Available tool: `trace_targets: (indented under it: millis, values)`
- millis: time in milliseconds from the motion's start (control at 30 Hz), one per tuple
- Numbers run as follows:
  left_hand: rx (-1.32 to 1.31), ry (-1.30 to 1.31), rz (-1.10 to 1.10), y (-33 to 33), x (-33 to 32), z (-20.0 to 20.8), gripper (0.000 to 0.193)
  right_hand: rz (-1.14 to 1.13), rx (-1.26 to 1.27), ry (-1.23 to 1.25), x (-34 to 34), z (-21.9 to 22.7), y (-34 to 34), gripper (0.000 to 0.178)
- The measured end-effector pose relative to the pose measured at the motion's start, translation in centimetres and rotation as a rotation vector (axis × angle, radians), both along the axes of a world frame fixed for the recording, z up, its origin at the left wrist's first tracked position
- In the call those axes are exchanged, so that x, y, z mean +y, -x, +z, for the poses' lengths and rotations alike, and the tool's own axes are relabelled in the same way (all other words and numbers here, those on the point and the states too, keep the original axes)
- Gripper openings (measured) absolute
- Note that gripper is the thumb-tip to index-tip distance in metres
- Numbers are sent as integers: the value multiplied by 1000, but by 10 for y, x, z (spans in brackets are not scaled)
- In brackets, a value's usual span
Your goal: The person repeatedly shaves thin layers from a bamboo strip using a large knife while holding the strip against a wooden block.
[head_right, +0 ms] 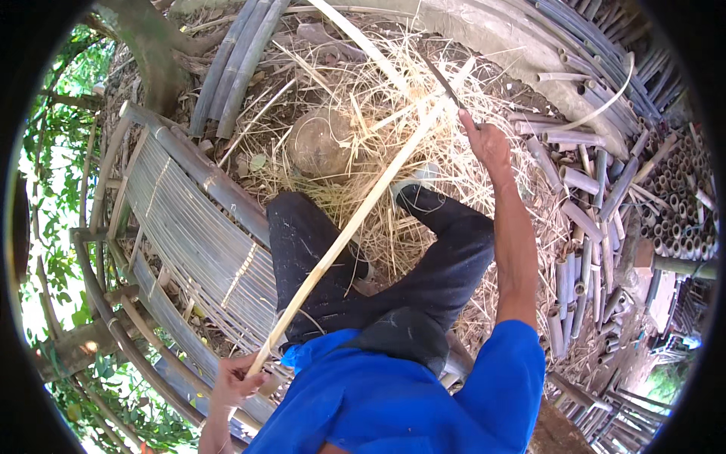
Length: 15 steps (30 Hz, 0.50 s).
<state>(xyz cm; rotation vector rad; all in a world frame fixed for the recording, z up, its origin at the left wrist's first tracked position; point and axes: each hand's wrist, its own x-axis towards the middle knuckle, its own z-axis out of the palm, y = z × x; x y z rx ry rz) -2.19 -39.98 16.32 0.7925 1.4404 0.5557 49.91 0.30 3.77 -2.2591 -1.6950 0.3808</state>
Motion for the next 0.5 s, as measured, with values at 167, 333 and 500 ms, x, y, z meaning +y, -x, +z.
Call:
trace_targets:
  millis: [167, 333, 500]
  values:
    - [307, 117, -153, 51, 25, 18, 35, -117, 1179, 124, -20, -1, 63, 62]
    - [1083, -650, -47, 70, 24, 79, 28, -280, 1605, 146, -37, -9, 126, 28]
    - [1533, -1265, 757, 91, 60, 106, 48, -415, 1728, 255, -73, 2, 203, 26]
